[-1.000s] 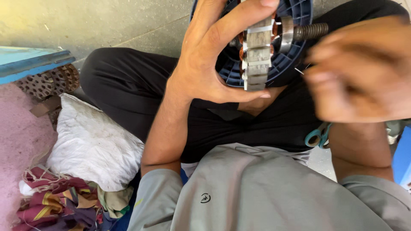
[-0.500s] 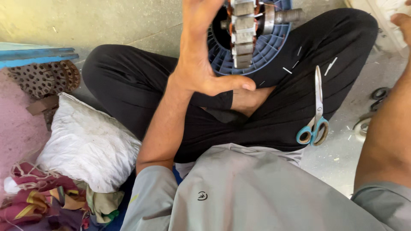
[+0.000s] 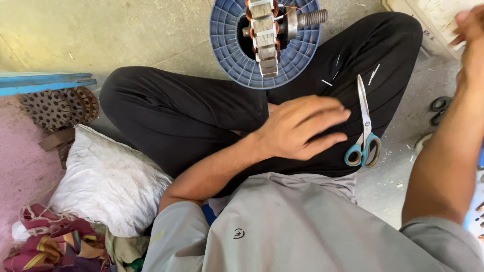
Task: The person sits on the floor and repeatedly cuts small rectangular pieces of white insulating material using scissors. They then insert each piece into the slots of a motor stator assembly resting on their lap. The person continues this process, cutting and inserting multiple pieces into the stator slots.
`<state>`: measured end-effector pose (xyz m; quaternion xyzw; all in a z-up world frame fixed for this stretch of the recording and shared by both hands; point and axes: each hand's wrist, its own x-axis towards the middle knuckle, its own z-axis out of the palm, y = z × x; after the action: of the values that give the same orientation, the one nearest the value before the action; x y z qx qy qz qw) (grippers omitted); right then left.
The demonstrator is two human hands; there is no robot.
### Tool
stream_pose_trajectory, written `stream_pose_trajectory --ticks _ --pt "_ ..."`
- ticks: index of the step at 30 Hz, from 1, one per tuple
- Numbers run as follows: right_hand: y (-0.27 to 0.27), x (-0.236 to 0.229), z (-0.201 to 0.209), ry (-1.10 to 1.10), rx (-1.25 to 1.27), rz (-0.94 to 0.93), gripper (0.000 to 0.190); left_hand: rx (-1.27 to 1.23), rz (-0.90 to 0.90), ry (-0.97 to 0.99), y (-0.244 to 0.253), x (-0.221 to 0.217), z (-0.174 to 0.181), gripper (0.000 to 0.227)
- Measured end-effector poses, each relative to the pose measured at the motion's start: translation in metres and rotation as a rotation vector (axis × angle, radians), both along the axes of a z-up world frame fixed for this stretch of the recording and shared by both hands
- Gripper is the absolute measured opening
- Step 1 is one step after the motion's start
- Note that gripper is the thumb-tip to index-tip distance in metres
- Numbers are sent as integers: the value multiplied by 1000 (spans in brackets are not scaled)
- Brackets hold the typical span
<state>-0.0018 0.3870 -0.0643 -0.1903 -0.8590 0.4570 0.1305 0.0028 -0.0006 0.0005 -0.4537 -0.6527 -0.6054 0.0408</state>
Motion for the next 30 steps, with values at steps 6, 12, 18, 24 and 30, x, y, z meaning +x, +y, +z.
stream_pose_trajectory --ticks 6,12,18,24,30 --pt "-128 87 81 -148 -202 294 6 -27 -102 -535 19 13 -18 39" --pt "-185 94 100 -228 -149 311 11 -66 -134 -530 17 15 -35 11" --pt "-170 107 94 -234 -100 257 17 -45 -108 -746 22 13 -35 17" --pt "-164 110 89 -287 34 235 22 -79 -162 -823 22 7 -37 22" --pt "-141 47 67 -90 -353 256 12 -130 -165 -818 28 12 -51 14"
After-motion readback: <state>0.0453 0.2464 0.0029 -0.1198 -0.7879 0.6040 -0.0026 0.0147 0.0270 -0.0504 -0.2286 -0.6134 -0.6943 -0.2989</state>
